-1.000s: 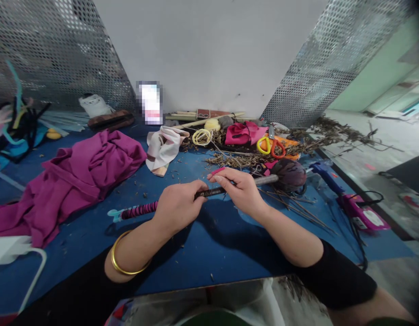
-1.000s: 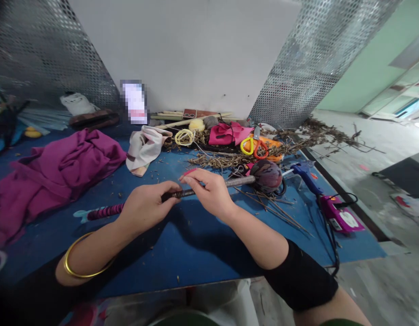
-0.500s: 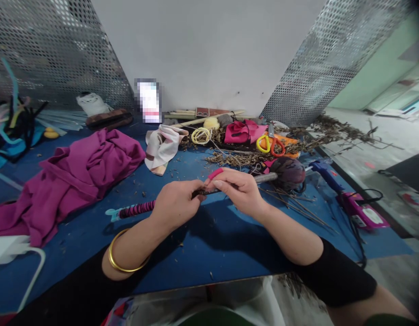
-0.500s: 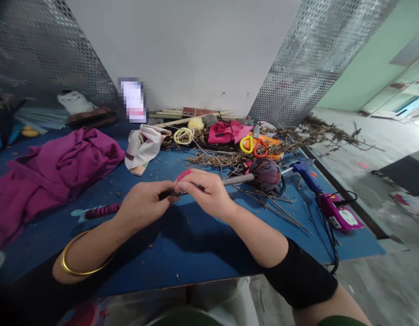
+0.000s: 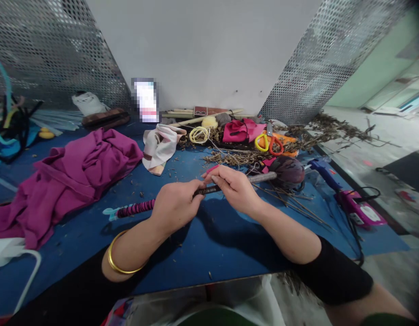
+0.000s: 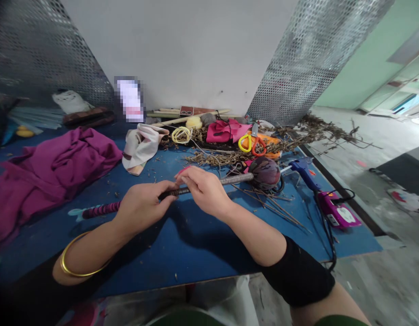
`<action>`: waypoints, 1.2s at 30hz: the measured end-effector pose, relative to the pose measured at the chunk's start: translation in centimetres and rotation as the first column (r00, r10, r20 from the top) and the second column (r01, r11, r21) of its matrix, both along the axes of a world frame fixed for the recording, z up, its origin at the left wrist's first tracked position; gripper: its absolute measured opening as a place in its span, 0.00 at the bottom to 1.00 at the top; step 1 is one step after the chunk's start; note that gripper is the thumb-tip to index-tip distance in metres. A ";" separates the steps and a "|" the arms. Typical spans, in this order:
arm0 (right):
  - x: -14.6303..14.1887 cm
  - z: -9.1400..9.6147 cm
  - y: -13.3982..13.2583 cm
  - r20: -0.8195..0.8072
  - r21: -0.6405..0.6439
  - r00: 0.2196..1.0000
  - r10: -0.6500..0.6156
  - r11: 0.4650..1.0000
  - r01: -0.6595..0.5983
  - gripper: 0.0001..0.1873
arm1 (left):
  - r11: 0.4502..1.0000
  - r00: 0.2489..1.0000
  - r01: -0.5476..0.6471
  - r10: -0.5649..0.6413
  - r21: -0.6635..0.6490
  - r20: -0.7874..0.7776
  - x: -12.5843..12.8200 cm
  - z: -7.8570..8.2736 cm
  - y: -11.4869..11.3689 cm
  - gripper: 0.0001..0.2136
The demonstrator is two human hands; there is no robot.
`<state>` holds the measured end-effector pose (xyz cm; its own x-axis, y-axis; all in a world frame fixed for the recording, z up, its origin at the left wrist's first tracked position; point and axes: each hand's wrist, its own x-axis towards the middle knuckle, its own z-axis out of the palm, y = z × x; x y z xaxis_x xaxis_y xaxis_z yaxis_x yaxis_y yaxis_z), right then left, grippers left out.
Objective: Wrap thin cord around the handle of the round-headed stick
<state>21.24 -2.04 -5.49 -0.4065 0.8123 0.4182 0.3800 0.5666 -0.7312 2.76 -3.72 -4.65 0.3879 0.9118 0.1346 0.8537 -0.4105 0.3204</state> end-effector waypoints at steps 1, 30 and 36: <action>0.0 0.0 0.0 0.019 0.000 1.000 -0.010 1.000 0.010 0.11 | 1.000 1.000 0.001 -0.001 0.008 -0.010 0.0 0.0 0.0 0.12; 7.8 4.6 2.0 -0.352 -0.482 0.906 -0.236 0.875 0.041 0.11 | 0.985 0.990 -0.142 0.139 0.099 0.040 -2.0 1.9 1.1 0.13; 14.3 5.0 3.0 -0.464 -0.459 0.804 -0.372 0.877 0.141 0.11 | 0.982 0.975 -0.189 0.187 0.004 0.117 -3.1 2.6 1.7 0.12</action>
